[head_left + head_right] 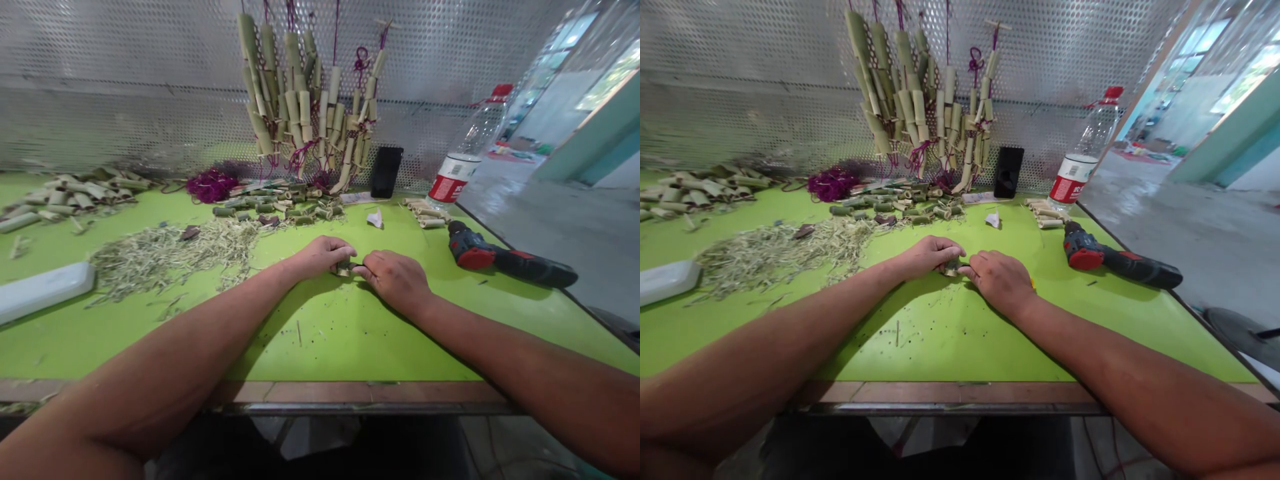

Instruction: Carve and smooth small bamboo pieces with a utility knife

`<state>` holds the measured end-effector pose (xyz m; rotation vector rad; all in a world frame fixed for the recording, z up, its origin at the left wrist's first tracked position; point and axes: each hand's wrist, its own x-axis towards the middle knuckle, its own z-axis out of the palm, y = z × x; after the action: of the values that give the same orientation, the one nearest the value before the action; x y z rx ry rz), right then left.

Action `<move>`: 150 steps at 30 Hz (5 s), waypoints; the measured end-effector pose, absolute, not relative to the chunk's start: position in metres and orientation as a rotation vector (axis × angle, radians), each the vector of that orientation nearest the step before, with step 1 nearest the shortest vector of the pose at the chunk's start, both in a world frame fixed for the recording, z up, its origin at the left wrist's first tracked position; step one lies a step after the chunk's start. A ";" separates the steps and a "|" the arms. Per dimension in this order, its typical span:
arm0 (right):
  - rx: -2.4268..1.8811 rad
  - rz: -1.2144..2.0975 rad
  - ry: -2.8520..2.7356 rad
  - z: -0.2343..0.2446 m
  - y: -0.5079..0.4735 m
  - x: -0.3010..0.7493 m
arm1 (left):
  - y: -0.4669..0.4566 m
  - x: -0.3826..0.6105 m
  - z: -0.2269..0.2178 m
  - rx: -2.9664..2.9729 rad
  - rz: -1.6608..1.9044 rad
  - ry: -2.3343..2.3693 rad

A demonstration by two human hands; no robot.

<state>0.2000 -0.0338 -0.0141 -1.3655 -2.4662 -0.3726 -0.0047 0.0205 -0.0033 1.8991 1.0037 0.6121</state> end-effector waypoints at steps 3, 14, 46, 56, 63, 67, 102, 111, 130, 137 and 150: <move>-1.355 -0.394 -2.472 -0.015 -0.032 0.200 | 0.022 -0.005 -0.005 1.882 0.620 0.989; -1.364 -0.233 -2.626 -0.008 -0.031 0.196 | 0.022 -0.007 -0.004 1.904 0.601 0.972; -1.385 -0.343 -2.524 -0.013 -0.034 0.198 | 0.023 -0.006 -0.004 1.804 0.628 0.967; -1.412 -0.287 -2.561 -0.009 -0.031 0.196 | 0.026 -0.007 -0.008 1.825 0.611 0.910; -1.363 -0.238 -2.715 -0.007 -0.036 0.192 | 0.026 -0.007 -0.006 1.793 0.616 0.966; -1.417 -0.311 -2.556 -0.011 -0.035 0.196 | 0.026 -0.008 -0.006 1.808 0.618 0.943; -1.393 -0.318 -2.545 -0.011 -0.035 0.196 | 0.026 -0.006 -0.006 1.825 0.594 0.934; -1.414 -0.328 -2.520 -0.010 -0.031 0.196 | 0.028 -0.005 -0.009 1.823 0.591 0.874; -1.396 -0.349 -2.495 -0.015 -0.029 0.200 | 0.026 -0.008 -0.004 1.778 0.576 0.863; -1.382 -0.268 -2.578 -0.010 -0.029 0.199 | 0.028 -0.008 -0.008 1.804 0.567 0.795; -1.363 -0.381 -2.492 -0.016 -0.030 0.202 | 0.027 -0.008 -0.005 1.776 0.581 0.826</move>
<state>0.2016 -0.0303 -0.0163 -1.3629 -2.4924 -0.3811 -0.0081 0.0273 -0.0055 1.7763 0.8257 0.5808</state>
